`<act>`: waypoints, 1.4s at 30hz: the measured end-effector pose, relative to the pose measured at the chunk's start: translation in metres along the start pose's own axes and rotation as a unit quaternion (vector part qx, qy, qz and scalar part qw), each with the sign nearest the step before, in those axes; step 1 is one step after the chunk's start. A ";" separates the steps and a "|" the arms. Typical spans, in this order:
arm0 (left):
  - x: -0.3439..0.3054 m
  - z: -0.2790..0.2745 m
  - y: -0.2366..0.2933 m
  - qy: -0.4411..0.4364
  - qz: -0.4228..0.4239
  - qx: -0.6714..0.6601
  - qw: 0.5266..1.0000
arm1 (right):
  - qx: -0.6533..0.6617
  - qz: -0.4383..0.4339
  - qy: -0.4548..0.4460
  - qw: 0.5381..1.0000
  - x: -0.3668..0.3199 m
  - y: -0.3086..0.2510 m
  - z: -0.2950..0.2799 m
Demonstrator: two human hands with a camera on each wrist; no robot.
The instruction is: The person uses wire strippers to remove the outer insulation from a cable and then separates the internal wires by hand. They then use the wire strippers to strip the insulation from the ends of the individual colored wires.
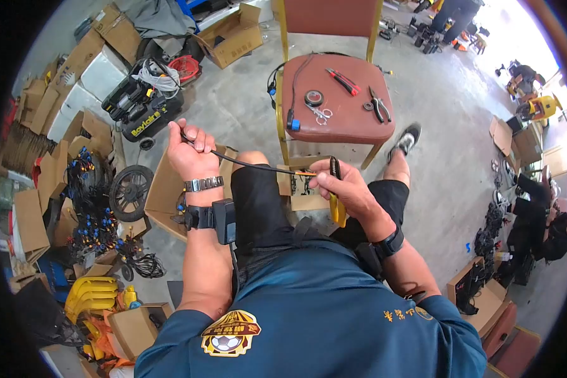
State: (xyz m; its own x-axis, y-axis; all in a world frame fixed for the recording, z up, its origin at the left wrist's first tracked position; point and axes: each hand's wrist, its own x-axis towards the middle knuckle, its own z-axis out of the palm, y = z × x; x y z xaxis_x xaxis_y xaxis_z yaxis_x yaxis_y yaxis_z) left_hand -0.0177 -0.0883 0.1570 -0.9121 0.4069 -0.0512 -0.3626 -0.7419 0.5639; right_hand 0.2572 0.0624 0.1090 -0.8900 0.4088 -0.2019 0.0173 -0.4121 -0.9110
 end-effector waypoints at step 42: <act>-0.093 -0.022 -0.123 -0.200 -0.291 0.281 0.892 | -0.048 0.078 0.163 0.982 -0.063 0.110 -0.101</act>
State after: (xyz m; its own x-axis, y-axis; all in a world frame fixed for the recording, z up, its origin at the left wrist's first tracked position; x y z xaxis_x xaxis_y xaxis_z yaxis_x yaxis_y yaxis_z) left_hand 0.1076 -0.0464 0.0746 -0.4183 0.8773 -0.2354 -0.4962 -0.0036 0.8682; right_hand 0.3612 0.0735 -0.0148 -0.6806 0.5922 -0.4313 0.1978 -0.4183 -0.8865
